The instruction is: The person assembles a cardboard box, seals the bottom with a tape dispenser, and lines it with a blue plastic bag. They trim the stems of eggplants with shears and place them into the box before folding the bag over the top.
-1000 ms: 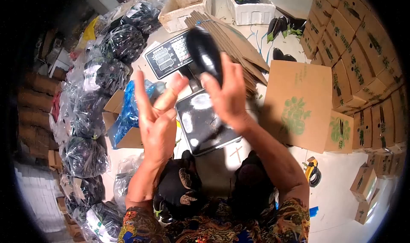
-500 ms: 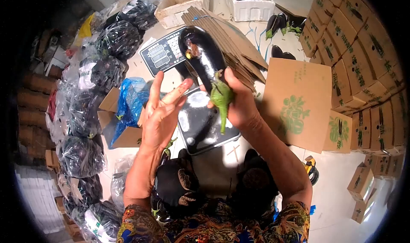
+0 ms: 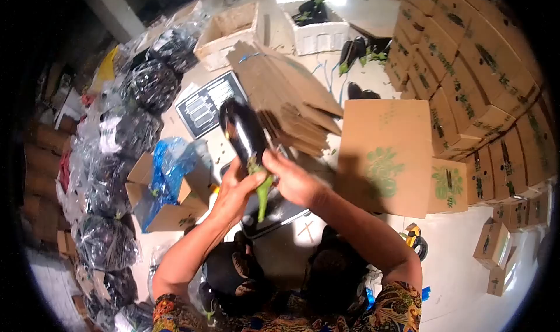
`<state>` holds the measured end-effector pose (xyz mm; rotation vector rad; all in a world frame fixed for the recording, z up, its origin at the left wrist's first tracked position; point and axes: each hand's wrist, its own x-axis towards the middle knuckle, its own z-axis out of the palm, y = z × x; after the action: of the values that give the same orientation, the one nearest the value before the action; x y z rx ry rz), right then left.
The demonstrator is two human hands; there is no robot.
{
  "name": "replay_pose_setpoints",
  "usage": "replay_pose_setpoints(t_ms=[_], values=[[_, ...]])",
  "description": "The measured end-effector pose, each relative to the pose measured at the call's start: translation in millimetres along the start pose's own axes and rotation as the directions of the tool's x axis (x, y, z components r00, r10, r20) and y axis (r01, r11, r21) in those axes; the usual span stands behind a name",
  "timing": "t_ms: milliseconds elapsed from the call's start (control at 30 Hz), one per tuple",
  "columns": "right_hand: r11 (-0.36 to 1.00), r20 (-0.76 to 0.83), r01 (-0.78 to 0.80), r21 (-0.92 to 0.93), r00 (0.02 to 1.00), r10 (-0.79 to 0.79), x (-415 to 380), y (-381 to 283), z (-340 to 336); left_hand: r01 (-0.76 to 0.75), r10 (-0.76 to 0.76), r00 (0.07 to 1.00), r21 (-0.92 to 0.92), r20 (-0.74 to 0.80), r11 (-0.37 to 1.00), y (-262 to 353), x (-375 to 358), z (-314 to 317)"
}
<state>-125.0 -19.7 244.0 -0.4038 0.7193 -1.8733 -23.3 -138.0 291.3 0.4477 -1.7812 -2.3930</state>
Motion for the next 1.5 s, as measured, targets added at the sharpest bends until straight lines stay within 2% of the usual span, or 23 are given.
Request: replay_pose_setpoints(t_ms=[33, 100, 233, 300, 367, 433, 500, 533, 567, 600, 633, 700, 733, 767, 833, 933, 1067, 1200, 1300, 1333, 1433, 1467, 1500], values=[[0.985, -0.059, -0.142, -0.097, 0.989, 0.137, -12, 0, -5, 0.067, -0.068, 0.997, -0.007, -0.030, 0.998, 0, -9, 0], [0.710, 0.067, -0.067, -0.701, 0.985, 0.159, -34, 8, -60, 0.285, -0.285, 0.958, 0.001, 0.024, 0.959, -12, -19, -16], [0.682, -0.405, -0.381, -0.625, 0.904, 0.134, -100, 8, -108, 0.556, -0.568, 0.817, 0.131, 0.093, 0.821, -29, -27, -29], [0.706, -0.604, -0.392, -0.590, 0.795, -0.063, -141, 27, -139, 0.539, -0.554, 0.832, 0.200, 0.023, 0.818, -41, -22, -27], [0.711, -0.697, -0.366, -0.600, 0.675, -0.241, -186, 44, -168, 0.474, -0.499, 0.864, 0.218, 0.075, 0.853, 8, 5, 9], [0.514, -0.684, -0.451, -0.730, 0.480, -0.550, -224, 52, -187, 0.269, -0.232, 0.963, 0.437, -0.138, 0.858, 39, 78, 37], [0.292, -0.515, -0.524, -0.800, 0.352, -0.781, -252, 48, -205, 0.031, -0.069, 0.996, 0.463, 0.064, 0.886, 73, 190, 39], [0.176, -0.398, -0.567, -0.804, 0.295, -0.869, -264, 44, -213, -0.259, 0.254, 0.966, 0.161, 0.052, 0.952, 97, 237, 60], [0.032, -0.297, -0.619, -0.785, 0.331, -0.896, -275, 31, -216, -0.288, 0.271, 0.954, -0.146, -0.127, 0.946, 114, 272, 64], [0.008, -0.252, -0.660, -0.752, 0.277, -0.927, -285, 22, -226, -0.381, 0.330, 0.909, -0.185, -0.255, 0.906, 124, 271, 92], [-0.012, -0.210, -0.699, -0.715, 0.231, -0.950, -297, 17, -236, -0.311, 0.297, 0.945, -0.097, -0.138, 0.945, 112, 269, 108], [0.073, -0.253, -0.836, -0.543, 0.080, -0.964, -314, 10, -256, -0.181, 0.174, 0.982, 0.122, 0.065, 0.976, 70, 241, 118], [0.108, -0.329, -0.848, -0.519, 0.082, -0.941, -323, 1, -266, -0.074, 0.058, 0.994, 0.173, 0.093, 0.982, 48, 221, 118], [0.252, -0.596, -0.893, -0.372, 0.022, -0.803, -333, -9, -283, 0.031, -0.059, 0.991, 0.224, 0.119, 0.974, 26, 200, 115], [0.313, -0.737, -0.914, -0.257, -0.024, -0.676, -339, -22, -295, 0.181, -0.207, 0.967, 0.169, 0.149, 0.969, -17, 164, 95], [0.342, -0.663, -0.867, -0.362, -0.019, -0.749, -326, -37, -287, 0.331, -0.370, 0.915, 0.228, 0.160, 0.916, -58, 119, 52], [0.177, -0.594, -0.953, -0.247, 0.005, -0.804, -312, -31, -298, 0.458, -0.505, 0.859, 0.312, 0.086, 0.832, -64, 65, 16], [0.207, -0.573, -0.941, -0.268, -0.017, -0.819, -315, -14, -289, 0.425, -0.478, 0.869, 0.299, 0.128, 0.854, -33, 20, 5], [0.400, -0.640, -0.873, -0.278, -0.142, -0.755, -329, 4, -286, 0.428, -0.478, 0.868, 0.286, 0.137, 0.858, -20, -8, 1], [0.401, -0.620, -0.802, -0.444, -0.048, -0.783, -346, 16, -306, 0.424, -0.477, 0.867, 0.290, 0.145, 0.858, -18, -17, -1], [0.576, -0.726, -0.648, -0.499, -0.050, -0.686, -360, 30, -345, 0.427, -0.497, 0.851, 0.328, 0.169, 0.842, -20, -33, -1], [0.741, -0.828, -0.380, -0.554, 0.162, -0.536, -361, 22, -339, 0.446, -0.497, 0.855, 0.282, 0.147, 0.850, -25, -36, -1], [0.673, -0.836, -0.514, -0.532, 0.192, -0.515, -339, -2, -284, 0.443, -0.495, 0.856, 0.279, 0.150, 0.852, -27, -37, -2]])
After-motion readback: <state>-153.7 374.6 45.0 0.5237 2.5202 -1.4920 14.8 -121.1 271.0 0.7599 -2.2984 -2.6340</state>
